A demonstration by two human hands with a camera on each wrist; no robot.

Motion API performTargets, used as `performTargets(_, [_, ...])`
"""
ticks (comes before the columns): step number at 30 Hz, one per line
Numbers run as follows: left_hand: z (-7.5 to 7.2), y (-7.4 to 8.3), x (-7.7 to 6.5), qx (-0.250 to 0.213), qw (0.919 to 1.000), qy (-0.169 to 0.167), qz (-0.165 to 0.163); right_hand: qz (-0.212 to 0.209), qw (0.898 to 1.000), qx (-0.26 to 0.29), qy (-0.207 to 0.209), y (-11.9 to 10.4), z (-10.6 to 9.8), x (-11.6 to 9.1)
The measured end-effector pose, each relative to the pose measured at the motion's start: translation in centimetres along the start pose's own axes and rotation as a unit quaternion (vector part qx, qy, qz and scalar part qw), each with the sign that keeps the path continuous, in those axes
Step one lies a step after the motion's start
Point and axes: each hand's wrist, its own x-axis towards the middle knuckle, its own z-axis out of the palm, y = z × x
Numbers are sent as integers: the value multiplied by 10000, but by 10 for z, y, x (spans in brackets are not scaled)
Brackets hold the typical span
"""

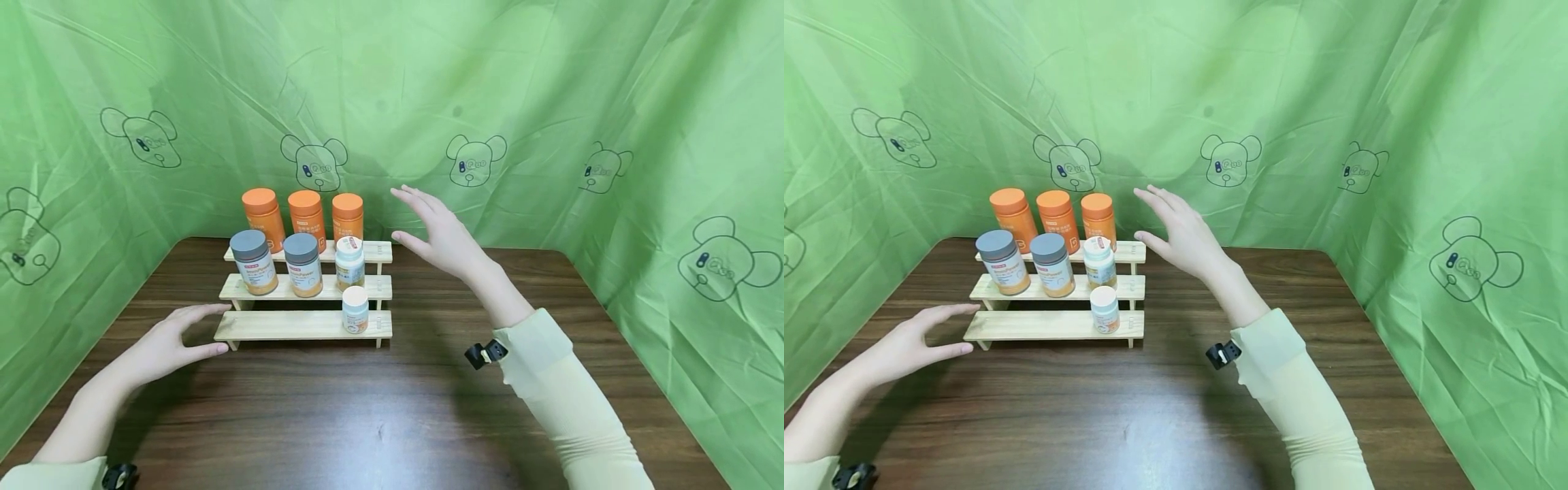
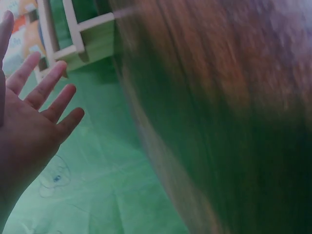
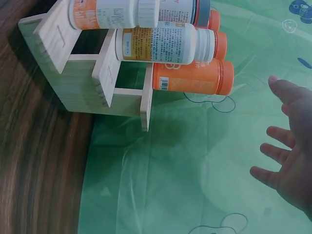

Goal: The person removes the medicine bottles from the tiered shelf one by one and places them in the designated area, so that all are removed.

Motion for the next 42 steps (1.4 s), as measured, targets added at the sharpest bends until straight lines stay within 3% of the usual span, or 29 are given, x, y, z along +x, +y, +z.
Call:
performTargets(7, [2,-21,4,-418,9984,-383,30,183,9976,650,-155,2,14,19])
performTargets(14, [0,-32,7,-645,9968,-465,-11,448,9916,1201,-150,4,32,31])
performTargets(26, [0,-54,22,-827,9936,-767,54,642,9843,1634,-166,4,58,52])
performTargets(42, [-3,-70,34,-1051,9865,-1255,38,910,9732,2104,-199,2,78,62])
